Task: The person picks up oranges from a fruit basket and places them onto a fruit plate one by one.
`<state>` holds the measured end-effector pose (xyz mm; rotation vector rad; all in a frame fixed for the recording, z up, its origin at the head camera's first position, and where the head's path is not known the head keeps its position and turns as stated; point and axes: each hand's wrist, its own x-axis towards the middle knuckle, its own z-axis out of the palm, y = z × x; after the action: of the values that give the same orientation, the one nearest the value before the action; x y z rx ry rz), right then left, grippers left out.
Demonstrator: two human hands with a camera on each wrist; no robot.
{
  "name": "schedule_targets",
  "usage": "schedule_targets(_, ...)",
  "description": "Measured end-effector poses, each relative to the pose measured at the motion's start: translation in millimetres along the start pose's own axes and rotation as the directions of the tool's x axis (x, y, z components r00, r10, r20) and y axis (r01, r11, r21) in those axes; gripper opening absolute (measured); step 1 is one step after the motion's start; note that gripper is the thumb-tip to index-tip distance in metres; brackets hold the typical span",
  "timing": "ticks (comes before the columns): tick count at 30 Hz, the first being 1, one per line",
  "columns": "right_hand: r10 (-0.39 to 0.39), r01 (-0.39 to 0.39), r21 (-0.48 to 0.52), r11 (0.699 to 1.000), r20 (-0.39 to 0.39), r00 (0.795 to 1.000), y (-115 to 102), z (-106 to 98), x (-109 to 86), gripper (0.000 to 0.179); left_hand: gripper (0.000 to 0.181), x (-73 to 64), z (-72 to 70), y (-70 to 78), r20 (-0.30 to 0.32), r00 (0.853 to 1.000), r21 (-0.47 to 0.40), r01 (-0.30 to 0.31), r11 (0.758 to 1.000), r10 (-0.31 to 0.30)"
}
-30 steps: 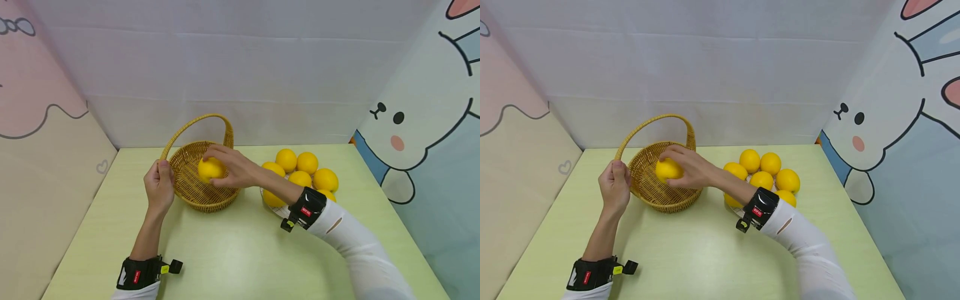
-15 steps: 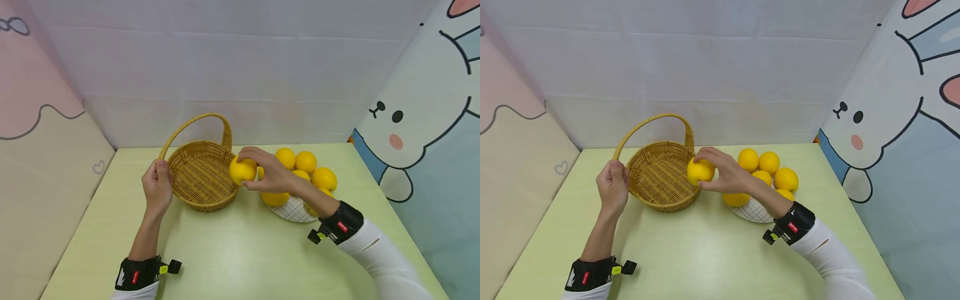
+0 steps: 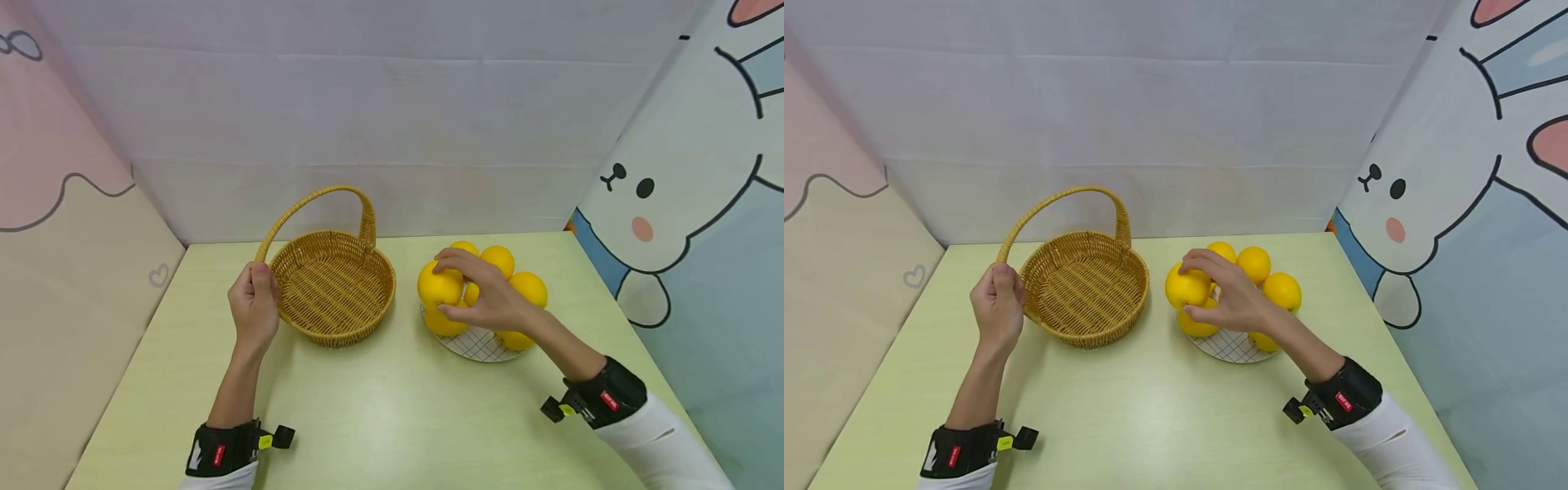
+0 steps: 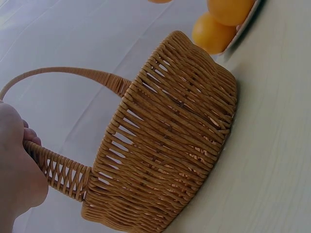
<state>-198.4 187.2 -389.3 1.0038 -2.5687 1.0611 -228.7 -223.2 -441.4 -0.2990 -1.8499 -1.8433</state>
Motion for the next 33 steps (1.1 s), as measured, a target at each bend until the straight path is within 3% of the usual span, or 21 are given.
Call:
schedule_targets(9, 0.006, -0.008, -0.082, 0.997, -0.029, 1.0, 6.8, -16.2, -40.9, 0.056, 0.054, 0.4, 1.4, -0.2, -0.004, 1.0, 0.017, -0.029, 0.999, 0.029)
schedule_targets(16, 0.021, -0.022, -0.121, 0.992, -0.007, 1.0, 7.9, -21.9, -64.5, 0.056, 0.052, 0.1, 0.6, 0.1, -0.014, 1.0, 0.006, -0.002, 1.0, 0.002)
schedule_targets(25, 0.043, -0.04, -0.167, 0.985, 0.016, 0.999, 11.2, -23.6, -81.0, 0.057, 0.054, -0.1, 0.3, -1.2, -0.017, 1.0, 0.005, 0.01, 1.0, -0.01)
schedule_targets(33, 0.092, -0.059, -0.269, 0.961, 0.111, 0.99, 6.9, -21.6, -86.7, 0.059, 0.053, 0.2, 0.5, 0.3, -0.015, 1.0, 0.004, 0.004, 1.0, -0.003)
